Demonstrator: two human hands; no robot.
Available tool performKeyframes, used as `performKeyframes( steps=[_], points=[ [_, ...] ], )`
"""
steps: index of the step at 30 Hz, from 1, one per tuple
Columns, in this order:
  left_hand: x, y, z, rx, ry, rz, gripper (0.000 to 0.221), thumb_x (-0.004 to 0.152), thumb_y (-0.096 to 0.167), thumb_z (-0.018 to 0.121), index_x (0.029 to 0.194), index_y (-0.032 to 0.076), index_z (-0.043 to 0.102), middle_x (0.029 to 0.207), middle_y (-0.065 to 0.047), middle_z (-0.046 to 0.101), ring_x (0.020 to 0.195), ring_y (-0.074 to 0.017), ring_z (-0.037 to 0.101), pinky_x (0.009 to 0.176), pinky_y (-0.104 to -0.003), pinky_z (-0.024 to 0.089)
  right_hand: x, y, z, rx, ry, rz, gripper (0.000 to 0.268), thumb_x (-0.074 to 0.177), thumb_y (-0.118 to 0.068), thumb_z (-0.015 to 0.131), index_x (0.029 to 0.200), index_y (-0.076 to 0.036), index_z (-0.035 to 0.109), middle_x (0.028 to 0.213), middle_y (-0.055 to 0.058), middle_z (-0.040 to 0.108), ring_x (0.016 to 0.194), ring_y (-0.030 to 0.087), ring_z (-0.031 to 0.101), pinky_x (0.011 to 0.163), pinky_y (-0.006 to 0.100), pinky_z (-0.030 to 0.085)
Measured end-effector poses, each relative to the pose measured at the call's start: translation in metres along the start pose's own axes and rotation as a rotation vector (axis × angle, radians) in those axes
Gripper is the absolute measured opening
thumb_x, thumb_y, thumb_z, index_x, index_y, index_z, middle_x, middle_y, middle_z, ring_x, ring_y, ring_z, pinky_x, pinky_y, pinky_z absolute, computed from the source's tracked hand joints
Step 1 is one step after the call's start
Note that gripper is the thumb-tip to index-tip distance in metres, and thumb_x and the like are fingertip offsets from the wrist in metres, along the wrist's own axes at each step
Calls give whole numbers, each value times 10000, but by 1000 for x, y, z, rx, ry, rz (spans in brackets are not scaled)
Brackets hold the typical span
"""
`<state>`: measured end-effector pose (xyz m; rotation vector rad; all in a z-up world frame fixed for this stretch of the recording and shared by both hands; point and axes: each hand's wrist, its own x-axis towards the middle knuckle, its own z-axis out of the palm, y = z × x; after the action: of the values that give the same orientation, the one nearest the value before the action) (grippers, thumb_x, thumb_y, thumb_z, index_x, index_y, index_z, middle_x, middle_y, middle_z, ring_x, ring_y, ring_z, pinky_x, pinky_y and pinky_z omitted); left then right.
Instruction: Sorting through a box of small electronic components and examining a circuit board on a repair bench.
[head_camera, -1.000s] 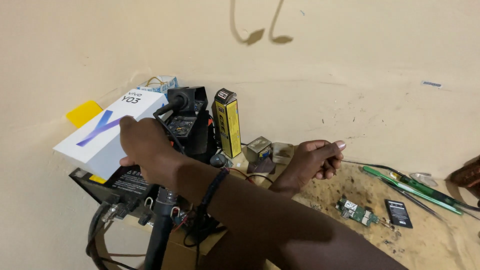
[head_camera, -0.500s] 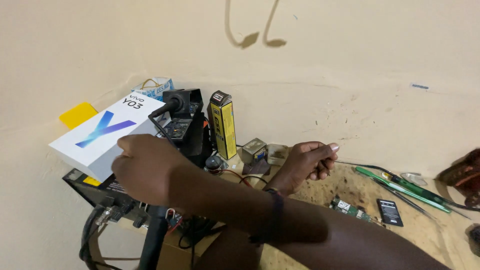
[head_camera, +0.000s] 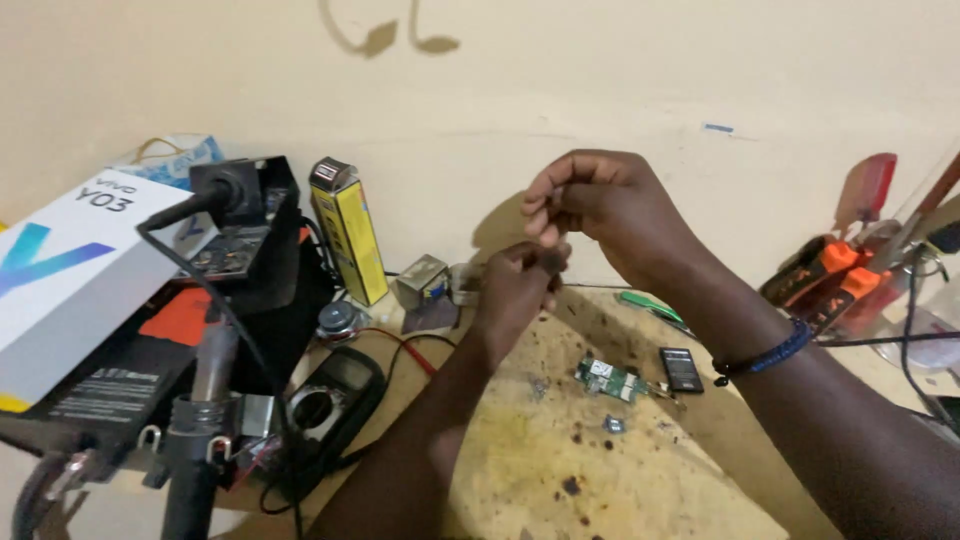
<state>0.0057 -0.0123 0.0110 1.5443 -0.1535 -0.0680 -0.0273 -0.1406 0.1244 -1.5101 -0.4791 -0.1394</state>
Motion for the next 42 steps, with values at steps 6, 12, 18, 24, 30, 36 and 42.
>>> performKeyframes(
  steps=[6, 12, 18, 24, 30, 36, 42],
  points=[
    [13, -14, 1, 182, -13, 92, 297, 1015, 334, 680, 965, 58, 778, 773, -105, 744, 585, -155, 725, 507, -288, 608, -26, 46, -55, -342, -65, 244, 260, 882, 127, 548, 1002, 84, 774, 804, 206, 747, 650, 256, 744, 527, 314, 599],
    [9, -13, 4, 289, -13, 149, 290, 1023, 342, 693, 901, 93, 778, 694, -75, 703, 620, -141, 702, 594, -281, 580, -53, 61, -74, -821, -440, 613, 393, 875, -53, 721, 1256, -48, 818, 983, 206, 833, 845, 297, 803, 728, 421, 648],
    [22, -26, 6, 393, -15, 182, 300, 1027, 384, 680, 898, 129, 770, 719, -69, 701, 664, -183, 664, 645, -363, 540, -59, 39, -61, -1048, -691, 619, 596, 754, -341, 988, 1213, -29, 770, 964, 150, 774, 929, 340, 795, 796, 465, 635],
    [11, -22, 8, 420, -29, 230, 272, 1021, 358, 690, 862, 151, 766, 651, -36, 652, 622, -143, 610, 614, -318, 504, -62, 60, -72, -1100, -640, 434, 540, 756, -380, 921, 1183, -95, 753, 1023, 127, 778, 1008, 386, 789, 846, 521, 618],
    [6, -21, 7, 364, -37, 301, 271, 1032, 299, 715, 854, 102, 771, 629, -67, 637, 617, -140, 582, 580, -314, 486, -67, 72, -75, -991, -471, 232, 363, 867, -215, 809, 1164, -10, 763, 1009, 186, 770, 958, 413, 773, 826, 527, 609],
    [10, -23, 6, 422, -64, 298, 303, 1040, 351, 697, 821, 148, 748, 614, -13, 626, 602, -131, 581, 592, -300, 485, -67, 59, -68, -838, -351, 334, 243, 896, -112, 771, 1107, 9, 774, 917, 177, 783, 748, 278, 761, 759, 444, 610],
    [17, -34, 9, 509, -85, 309, 318, 1036, 357, 696, 808, 136, 719, 617, -44, 595, 611, -175, 586, 609, -346, 499, -65, 43, -73, -880, -379, 487, 244, 911, -64, 768, 1146, -24, 824, 930, 172, 827, 756, 279, 778, 781, 419, 599]
  ],
)
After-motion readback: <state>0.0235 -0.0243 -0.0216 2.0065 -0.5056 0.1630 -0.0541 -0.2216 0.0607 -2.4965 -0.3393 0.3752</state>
